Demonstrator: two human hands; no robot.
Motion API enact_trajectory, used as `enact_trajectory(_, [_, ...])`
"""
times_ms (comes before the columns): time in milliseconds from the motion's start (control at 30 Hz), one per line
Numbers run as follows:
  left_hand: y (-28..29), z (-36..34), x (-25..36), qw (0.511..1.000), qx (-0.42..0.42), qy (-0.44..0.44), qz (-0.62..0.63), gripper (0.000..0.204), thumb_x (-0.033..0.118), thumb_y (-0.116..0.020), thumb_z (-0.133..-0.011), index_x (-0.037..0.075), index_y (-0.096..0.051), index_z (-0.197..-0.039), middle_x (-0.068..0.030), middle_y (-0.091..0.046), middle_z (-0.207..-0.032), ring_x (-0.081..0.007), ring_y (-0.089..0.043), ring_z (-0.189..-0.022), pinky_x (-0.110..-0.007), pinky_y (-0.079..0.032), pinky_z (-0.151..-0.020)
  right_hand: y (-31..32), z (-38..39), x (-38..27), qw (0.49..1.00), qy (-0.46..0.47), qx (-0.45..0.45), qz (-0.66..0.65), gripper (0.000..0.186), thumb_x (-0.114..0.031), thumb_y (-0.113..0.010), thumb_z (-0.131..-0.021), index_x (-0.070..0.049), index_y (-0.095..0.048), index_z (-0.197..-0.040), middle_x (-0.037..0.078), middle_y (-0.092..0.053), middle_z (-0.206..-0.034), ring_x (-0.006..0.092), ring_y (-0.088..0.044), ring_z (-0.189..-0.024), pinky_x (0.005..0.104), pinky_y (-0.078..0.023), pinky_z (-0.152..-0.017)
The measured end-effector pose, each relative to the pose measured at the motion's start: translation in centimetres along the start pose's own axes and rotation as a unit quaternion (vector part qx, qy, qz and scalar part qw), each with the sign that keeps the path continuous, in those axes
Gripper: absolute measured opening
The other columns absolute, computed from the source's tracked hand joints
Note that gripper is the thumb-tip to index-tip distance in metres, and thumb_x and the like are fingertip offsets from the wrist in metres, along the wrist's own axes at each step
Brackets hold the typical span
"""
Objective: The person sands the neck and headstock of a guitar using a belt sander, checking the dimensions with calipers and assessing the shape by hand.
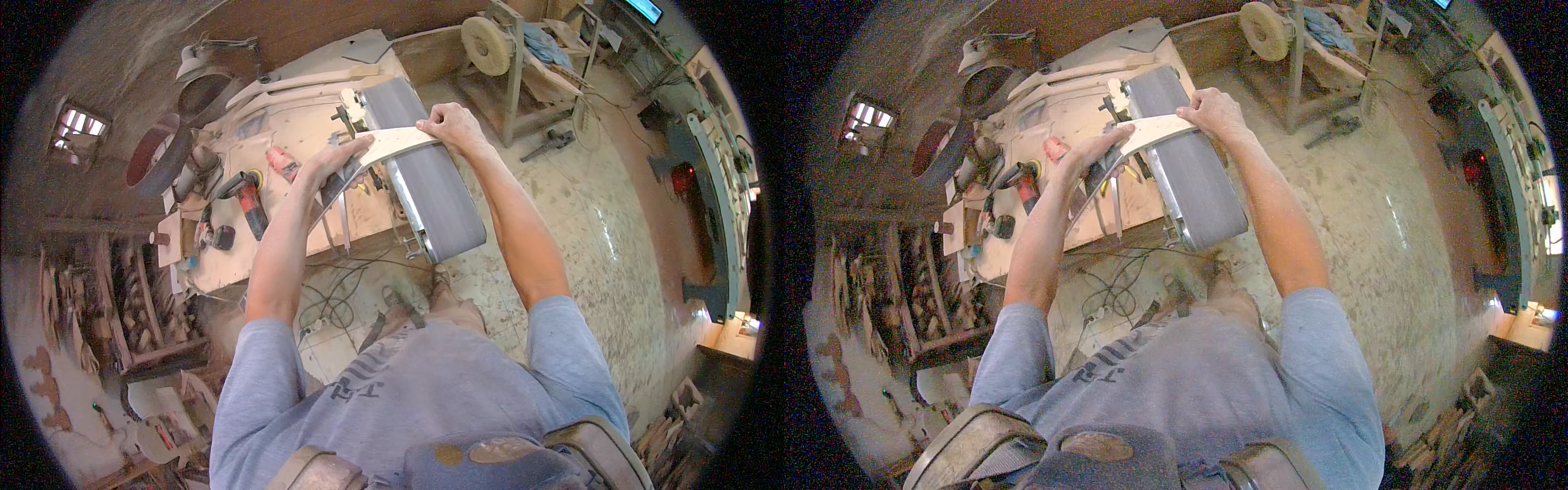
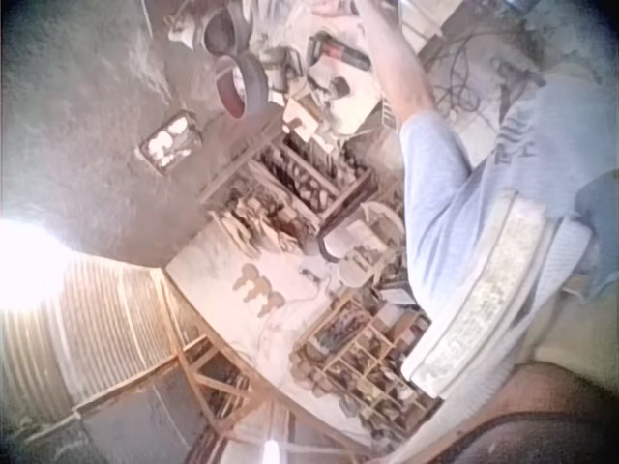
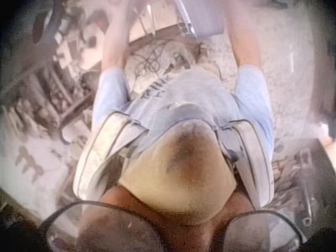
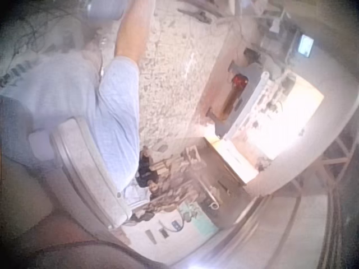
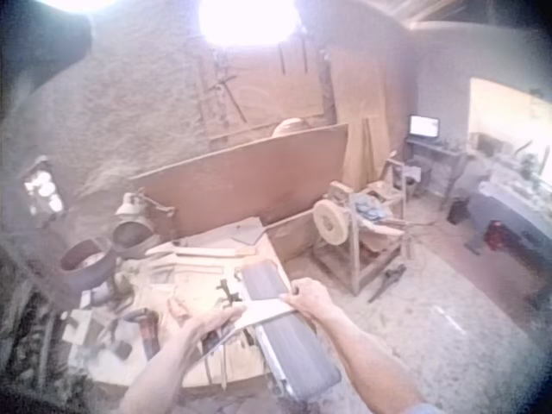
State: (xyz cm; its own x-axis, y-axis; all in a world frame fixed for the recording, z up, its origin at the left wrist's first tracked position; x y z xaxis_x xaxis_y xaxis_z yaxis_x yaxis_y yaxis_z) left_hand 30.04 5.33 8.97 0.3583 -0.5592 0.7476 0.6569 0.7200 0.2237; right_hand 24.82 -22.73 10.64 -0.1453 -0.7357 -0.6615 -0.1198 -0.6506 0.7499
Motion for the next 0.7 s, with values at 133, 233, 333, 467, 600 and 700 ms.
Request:
enact_trajectory(133, [-1.3,1.5,1.5,0.999,0.030,0.005,-0.023,0.062,0.065,-0.065,-0.094,0.004,-0.070,-0.091,-0.0074,-0.067,-0.063,-0.0150,-0.065,-0.050,-0.028,-0.051,-0.045,0.3,-0.4,0.8,1.000,0.008,0.015,0.010,0.042,-0.054,-0.080,-0.081,-0.013,-0.077,-0.085,0.015,-0.078,-0.094,0.0355,-0.074,-0.096,0.0496,-0.057,-0.086])
enact_trajectory(233, [-2.0,1.7,1.7,0.999,0.041,0.017,-0.016,0.061,0.067,-0.066,-0.093,0.006,-0.069,-0.088,-0.0056,-0.066,-0.064,-0.0134,-0.064,-0.050,-0.027,-0.050,-0.043,0.9,-0.8,1.2,0.999,0.035,0.027,0.006,0.042,-0.054,-0.081,-0.081,-0.012,-0.077,-0.086,0.015,-0.078,-0.095,0.0366,-0.074,-0.096,0.0496,-0.057,-0.087])
enact_trajectory(333, [-3.4,2.3,2.8,0.999,0.004,-0.034,0.003,0.061,0.064,-0.060,-0.098,0.005,-0.070,-0.090,-0.0055,-0.066,-0.061,-0.0140,-0.063,-0.049,-0.028,-0.049,-0.044,1.6,-1.2,1.8,0.996,0.067,0.051,0.027,0.043,-0.054,-0.082,-0.080,-0.012,-0.077,-0.088,0.016,-0.077,-0.095,0.0376,-0.074,-0.096,0.0495,-0.057,-0.088])
enact_trajectory(467, [-3.8,2.5,3.4,0.998,0.015,-0.040,-0.034,0.062,0.061,-0.054,-0.103,0.002,-0.071,-0.095,-0.0078,-0.068,-0.065,-0.0147,-0.064,-0.049,-0.029,-0.052,-0.046,1.7,-2.2,2.4,0.999,0.040,0.020,0.012,0.042,-0.053,-0.083,-0.080,-0.013,-0.078,-0.088,0.016,-0.078,-0.097,0.0378,-0.073,-0.098,0.0495,-0.057,-0.089])
enact_trajectory(600, [-3.8,2.3,2.7,0.999,-0.005,-0.040,0.012,0.061,0.061,-0.053,-0.103,0.003,-0.071,-0.095,-0.0082,-0.069,-0.066,-0.0144,-0.063,-0.049,-0.029,-0.053,-0.047,1.5,-2.8,1.6,0.999,0.038,0.002,0.004,0.042,-0.054,-0.082,-0.080,-0.013,-0.078,-0.088,0.017,-0.078,-0.099,0.0383,-0.073,-0.100,0.0504,-0.056,-0.090])
enact_trajectory(700, [-3.1,1.6,1.9,0.999,-0.015,-0.046,0.023,0.061,0.062,-0.055,-0.102,0.004,-0.071,-0.094,-0.0074,-0.068,-0.065,-0.0144,-0.063,-0.049,-0.028,-0.052,-0.046,0.9,-3.2,1.3,0.998,0.051,0.008,0.025,0.042,-0.054,-0.081,-0.081,-0.013,-0.078,-0.088,0.017,-0.078,-0.100,0.0386,-0.073,-0.100,0.0509,-0.056,-0.090])
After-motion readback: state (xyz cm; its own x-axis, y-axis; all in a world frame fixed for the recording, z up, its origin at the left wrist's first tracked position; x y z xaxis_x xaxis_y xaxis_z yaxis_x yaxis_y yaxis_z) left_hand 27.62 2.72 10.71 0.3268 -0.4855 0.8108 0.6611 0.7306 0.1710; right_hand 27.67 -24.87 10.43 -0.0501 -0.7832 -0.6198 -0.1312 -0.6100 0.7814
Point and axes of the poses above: each hand's wrist, its own z-axis away from the middle knuckle, its own y-axis out of the back of the hand, x = y × z, the point moved 4 cm from there along -z, towards the middle knuckle
